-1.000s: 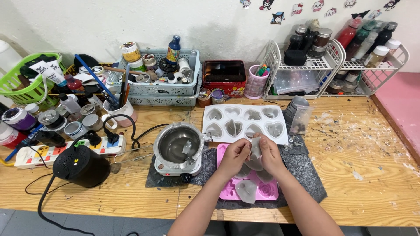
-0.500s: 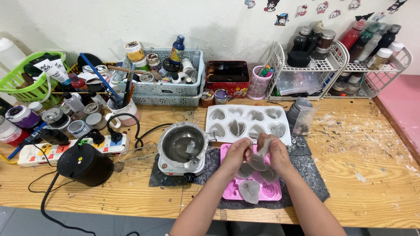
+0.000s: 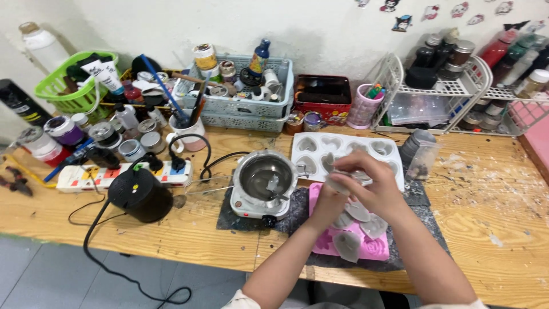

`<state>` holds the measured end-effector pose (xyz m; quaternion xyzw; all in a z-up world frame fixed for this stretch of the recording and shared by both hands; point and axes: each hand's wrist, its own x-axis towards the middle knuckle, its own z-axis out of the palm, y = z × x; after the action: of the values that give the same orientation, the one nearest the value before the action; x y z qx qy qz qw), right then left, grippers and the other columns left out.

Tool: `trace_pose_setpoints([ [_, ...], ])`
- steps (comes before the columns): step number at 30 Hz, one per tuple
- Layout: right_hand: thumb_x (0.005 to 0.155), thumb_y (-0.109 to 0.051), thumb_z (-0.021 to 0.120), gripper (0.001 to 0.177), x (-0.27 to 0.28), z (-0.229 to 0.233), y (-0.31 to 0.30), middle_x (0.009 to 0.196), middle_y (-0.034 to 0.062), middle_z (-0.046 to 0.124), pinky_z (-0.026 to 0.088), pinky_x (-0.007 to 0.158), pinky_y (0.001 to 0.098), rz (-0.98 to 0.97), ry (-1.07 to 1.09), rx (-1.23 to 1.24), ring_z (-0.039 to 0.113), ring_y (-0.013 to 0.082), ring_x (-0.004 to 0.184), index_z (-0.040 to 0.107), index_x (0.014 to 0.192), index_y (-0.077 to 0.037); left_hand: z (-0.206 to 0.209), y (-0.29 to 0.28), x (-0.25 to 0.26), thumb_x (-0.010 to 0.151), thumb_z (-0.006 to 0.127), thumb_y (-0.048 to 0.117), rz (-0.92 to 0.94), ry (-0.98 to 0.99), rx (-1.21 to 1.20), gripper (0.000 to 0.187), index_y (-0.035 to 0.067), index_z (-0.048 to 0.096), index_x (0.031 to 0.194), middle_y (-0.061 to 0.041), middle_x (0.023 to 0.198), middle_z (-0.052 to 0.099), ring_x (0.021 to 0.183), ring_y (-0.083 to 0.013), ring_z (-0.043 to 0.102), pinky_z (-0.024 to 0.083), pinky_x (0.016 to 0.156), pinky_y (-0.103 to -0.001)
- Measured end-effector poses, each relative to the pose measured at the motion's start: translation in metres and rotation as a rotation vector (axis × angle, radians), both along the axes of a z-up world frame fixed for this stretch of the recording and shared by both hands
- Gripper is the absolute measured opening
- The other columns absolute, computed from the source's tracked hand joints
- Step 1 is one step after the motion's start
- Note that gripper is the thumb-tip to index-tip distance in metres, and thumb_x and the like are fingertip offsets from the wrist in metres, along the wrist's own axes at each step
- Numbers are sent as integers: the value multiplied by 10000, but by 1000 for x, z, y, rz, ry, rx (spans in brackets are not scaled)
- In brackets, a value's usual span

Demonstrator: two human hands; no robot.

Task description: Pouring melted wax from a heating pot into silicone molds and preparing small heart-shaped decorative pieces.

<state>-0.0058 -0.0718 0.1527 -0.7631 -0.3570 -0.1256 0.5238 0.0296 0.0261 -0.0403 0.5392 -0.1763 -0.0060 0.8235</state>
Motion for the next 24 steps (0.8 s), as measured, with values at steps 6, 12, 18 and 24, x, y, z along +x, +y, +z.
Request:
trace_pose_setpoints([
  [6,804,-188,832,168,31,20,94,992,15,709,511,838,379,175,-377,-334,630,234,991,772,944,-118,-32,-16,15,1045,557,114,203,-148,258,397,31,441,1415,-83,1340,555,1258,-249,546,454,1077,-369],
  [12,819,-245,766,115,69,-6,138,931,6,675,398,867,415,266,-478,-737,553,233,1041,796,866,-145,-29,-5,10,966,620,153,338,-248,629,361,39,618,1309,-182,1304,673,1244,-307,625,507,1022,-388],
  [18,818,-236,759,149,85,-25,144,941,-16,696,401,925,428,376,-482,-866,577,222,1049,802,933,-151,-20,-2,9,981,615,127,388,-310,581,397,-25,571,1345,-233,1313,627,1235,-389,595,480,980,-444],
  [24,848,-207,757,198,74,29,94,984,50,697,446,852,433,272,-451,-697,604,252,1021,777,1027,-125,31,7,-8,1093,547,238,60,72,208,248,19,663,1083,-57,924,721,795,-155,654,537,732,-295],
])
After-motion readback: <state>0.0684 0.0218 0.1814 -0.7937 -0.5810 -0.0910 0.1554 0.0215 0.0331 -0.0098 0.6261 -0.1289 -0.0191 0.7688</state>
